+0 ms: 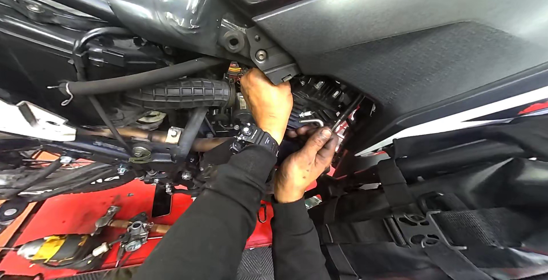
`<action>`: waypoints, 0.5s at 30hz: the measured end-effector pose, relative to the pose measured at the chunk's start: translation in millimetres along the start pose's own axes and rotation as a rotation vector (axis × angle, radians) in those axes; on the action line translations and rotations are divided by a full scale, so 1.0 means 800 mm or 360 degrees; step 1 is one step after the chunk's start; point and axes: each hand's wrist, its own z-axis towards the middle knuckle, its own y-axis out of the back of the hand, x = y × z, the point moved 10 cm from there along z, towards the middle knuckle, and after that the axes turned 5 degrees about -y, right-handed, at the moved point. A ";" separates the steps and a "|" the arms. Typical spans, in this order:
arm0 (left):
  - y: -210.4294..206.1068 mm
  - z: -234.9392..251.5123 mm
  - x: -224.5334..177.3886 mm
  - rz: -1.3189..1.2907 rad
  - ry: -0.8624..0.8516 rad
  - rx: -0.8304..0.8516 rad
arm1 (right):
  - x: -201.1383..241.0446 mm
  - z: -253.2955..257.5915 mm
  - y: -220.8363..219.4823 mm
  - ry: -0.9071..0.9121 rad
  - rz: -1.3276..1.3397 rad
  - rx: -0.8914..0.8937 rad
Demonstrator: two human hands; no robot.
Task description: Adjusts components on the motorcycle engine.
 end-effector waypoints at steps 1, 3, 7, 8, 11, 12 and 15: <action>0.000 0.000 0.000 0.0002 -0.0008 -0.0002 | 0.000 0.000 0.000 0.0008 -0.0012 -0.0001; 0.000 0.000 0.000 0.0010 -0.0003 -0.0003 | 0.001 0.001 -0.001 0.0006 -0.0014 0.0007; 0.000 0.000 0.001 0.0041 0.0027 0.0034 | 0.001 0.001 -0.001 -0.0002 0.0000 0.0008; 0.000 0.000 0.001 0.0050 0.0027 0.0039 | 0.001 0.001 -0.001 0.0000 0.0006 0.0005; 0.001 -0.001 -0.002 0.0084 0.0028 0.0033 | 0.003 -0.005 -0.001 -0.0013 -0.0034 0.0034; 0.002 -0.001 -0.002 0.0102 0.0029 0.0043 | 0.003 -0.007 0.000 -0.0015 -0.0052 0.0042; 0.000 -0.001 0.000 0.0086 0.0017 0.0054 | 0.004 -0.008 0.000 -0.0020 -0.0061 0.0045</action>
